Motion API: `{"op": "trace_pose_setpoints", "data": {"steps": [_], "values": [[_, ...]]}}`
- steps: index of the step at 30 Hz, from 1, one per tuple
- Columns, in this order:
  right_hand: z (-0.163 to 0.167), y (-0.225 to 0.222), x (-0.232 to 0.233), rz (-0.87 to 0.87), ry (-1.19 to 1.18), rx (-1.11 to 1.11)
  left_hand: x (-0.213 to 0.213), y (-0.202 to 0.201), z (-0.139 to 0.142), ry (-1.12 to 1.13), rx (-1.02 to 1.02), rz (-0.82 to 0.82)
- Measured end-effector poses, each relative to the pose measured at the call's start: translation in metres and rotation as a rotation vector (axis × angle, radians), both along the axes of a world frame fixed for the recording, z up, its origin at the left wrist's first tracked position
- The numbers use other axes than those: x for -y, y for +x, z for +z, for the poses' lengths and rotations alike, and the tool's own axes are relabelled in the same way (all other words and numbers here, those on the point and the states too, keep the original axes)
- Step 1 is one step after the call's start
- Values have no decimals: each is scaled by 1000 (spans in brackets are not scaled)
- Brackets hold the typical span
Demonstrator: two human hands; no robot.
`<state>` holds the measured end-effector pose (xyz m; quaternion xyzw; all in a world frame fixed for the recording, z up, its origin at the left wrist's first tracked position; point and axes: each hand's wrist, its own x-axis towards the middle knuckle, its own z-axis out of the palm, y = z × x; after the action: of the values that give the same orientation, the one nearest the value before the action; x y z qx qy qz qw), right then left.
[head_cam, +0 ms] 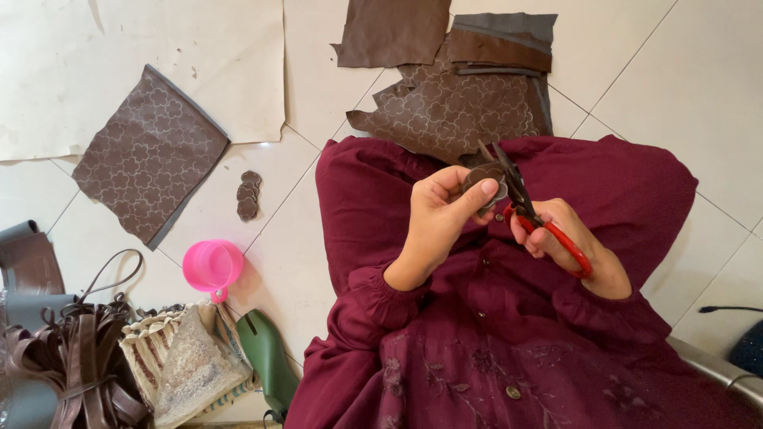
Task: The person uses red-handled scissors to cut a brown patterned sheet into small circular pieces. They hold the sheet with the left hand and cut with the right, repeatedly trimming the edges of each circle and placing the finished pieces on the floor.
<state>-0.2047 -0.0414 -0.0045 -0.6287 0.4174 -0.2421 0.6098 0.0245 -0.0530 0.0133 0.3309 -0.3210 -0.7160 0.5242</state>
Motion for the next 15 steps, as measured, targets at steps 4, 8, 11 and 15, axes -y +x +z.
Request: {"op": "trace_pose_setpoints", "data": {"steps": [4, 8, 11, 15], "values": [[2, 2, 6, 53, -12, 17, 4, 1, 1, -32, -18, 7], [1, 4, 14, 53, -25, -32, 10, 4, 2, -34, 37, -1], [-1, 5, 15, 40, -10, -29, 12, 4, 3, -23, 66, 2], [-5, 2, 16, 48, -9, -30, 13, 5, 4, -38, 46, -2]]}}
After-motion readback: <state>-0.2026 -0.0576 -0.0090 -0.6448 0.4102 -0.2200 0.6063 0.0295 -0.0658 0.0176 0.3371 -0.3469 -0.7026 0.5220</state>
